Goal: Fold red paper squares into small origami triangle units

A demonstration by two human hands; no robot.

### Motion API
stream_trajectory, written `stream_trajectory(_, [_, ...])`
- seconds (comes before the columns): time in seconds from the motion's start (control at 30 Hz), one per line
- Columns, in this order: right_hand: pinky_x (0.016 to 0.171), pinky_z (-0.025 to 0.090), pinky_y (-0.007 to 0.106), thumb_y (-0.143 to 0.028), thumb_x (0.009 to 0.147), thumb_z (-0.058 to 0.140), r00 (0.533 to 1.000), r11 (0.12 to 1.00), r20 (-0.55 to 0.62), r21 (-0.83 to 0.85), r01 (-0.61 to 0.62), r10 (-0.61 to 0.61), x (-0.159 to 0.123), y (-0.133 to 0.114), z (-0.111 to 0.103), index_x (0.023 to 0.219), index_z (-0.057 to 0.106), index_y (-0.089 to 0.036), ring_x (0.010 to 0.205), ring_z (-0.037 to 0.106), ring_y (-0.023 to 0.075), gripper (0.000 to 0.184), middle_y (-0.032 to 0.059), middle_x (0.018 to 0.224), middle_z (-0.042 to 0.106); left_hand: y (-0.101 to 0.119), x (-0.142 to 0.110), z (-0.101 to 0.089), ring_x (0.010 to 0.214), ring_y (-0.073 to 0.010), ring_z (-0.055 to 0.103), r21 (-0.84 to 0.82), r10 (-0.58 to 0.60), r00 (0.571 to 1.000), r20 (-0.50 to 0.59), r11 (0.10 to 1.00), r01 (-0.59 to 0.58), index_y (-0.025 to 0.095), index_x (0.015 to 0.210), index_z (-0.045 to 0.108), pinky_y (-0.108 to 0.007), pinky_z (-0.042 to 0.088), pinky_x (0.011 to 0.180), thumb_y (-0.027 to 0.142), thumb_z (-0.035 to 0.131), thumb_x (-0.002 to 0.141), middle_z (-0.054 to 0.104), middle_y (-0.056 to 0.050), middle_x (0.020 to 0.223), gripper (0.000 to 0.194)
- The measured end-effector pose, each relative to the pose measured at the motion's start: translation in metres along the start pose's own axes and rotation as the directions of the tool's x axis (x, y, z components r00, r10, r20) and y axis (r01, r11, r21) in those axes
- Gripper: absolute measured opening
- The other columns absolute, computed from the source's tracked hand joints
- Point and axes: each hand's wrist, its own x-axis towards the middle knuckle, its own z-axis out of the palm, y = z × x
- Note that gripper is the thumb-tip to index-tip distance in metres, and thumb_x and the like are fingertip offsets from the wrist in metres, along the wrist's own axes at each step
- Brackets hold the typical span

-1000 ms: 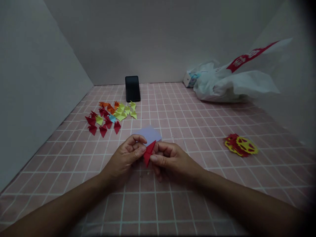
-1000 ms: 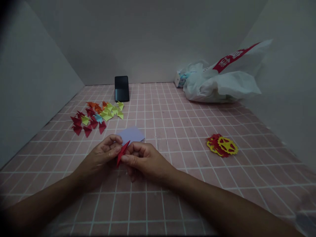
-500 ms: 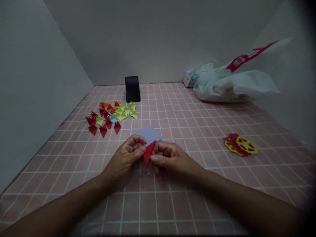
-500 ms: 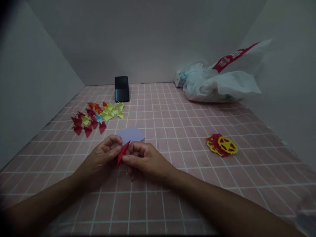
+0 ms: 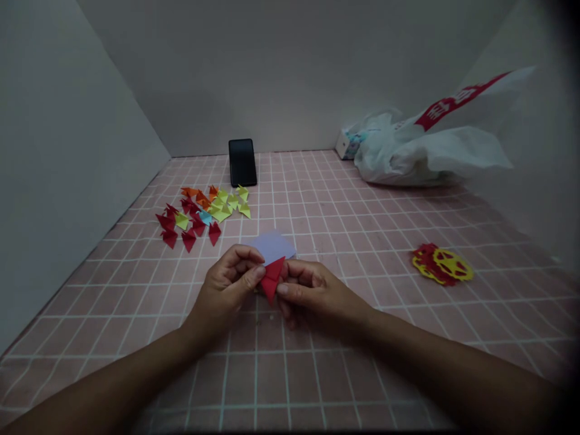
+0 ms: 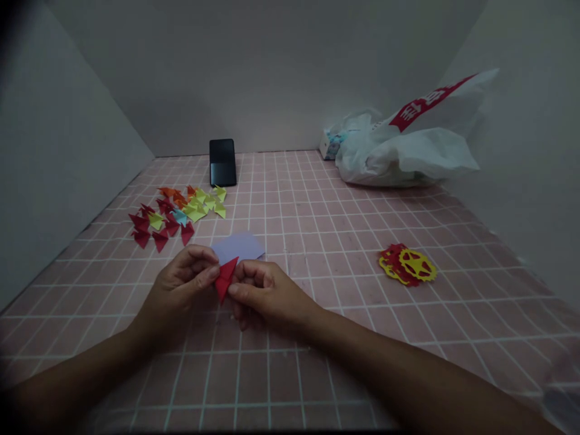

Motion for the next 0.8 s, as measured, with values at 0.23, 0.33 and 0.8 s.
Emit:
stream_trajectory(0.23, [0.044, 0.037, 0.018, -0.025, 0.082, 0.061, 0.998, 0.998, -0.065, -0.066, -0.025, 0.021, -0.0003, -0.0027, 0.003, 0.085, 0.057, -0.019, 0.045, 0.052, 0.0073, 0.008, -0.0049, 0.058, 0.056, 0.0015, -0.0041, 0.001, 0.067, -0.0092, 0.061, 0.239, 0.163, 0.986, -0.036, 0.959, -0.149, 0.021, 0.089, 0.061, -0.019, 0.048, 0.063, 0.016, 0.065, 0.085, 0.063, 0.004, 0.076, 0.008])
stream_trajectory(0.33, [0.044, 0.037, 0.018, -0.022, 0.08, 0.06, 0.995, 0.998, -0.1, -0.059, -0.029, 0.023, -0.0003, -0.0024, 0.0045, 0.084, 0.057, -0.018, 0.045, 0.051, 0.0072, 0.006, -0.0048, 0.057, 0.056, -0.0009, -0.0048, -0.0015, 0.07, -0.0099, 0.06, 0.346, 0.222, 0.975, -0.012, 0.916, -0.204, 0.021, 0.088, 0.062, -0.02, 0.048, 0.066, 0.016, 0.064, 0.087, 0.063, 0.003, 0.079, 0.006])
stream_trajectory(0.8, [0.049, 0.034, 0.021, -0.014, 0.079, 0.052, 0.96, 0.913, -0.153, -0.374, 0.165, -0.236, -0.0021, -0.0026, 0.0068, 0.071, 0.056, -0.017, 0.053, 0.045, 0.0084, 0.01, -0.0041, 0.061, 0.052, -0.0013, -0.004, -0.0004, 0.069, -0.0104, 0.059, 0.507, 0.264, 0.957, 0.116, 0.813, -0.286, 0.02, 0.086, 0.062, -0.022, 0.046, 0.065, 0.016, 0.059, 0.089, 0.062, 0.003, 0.076, 0.005])
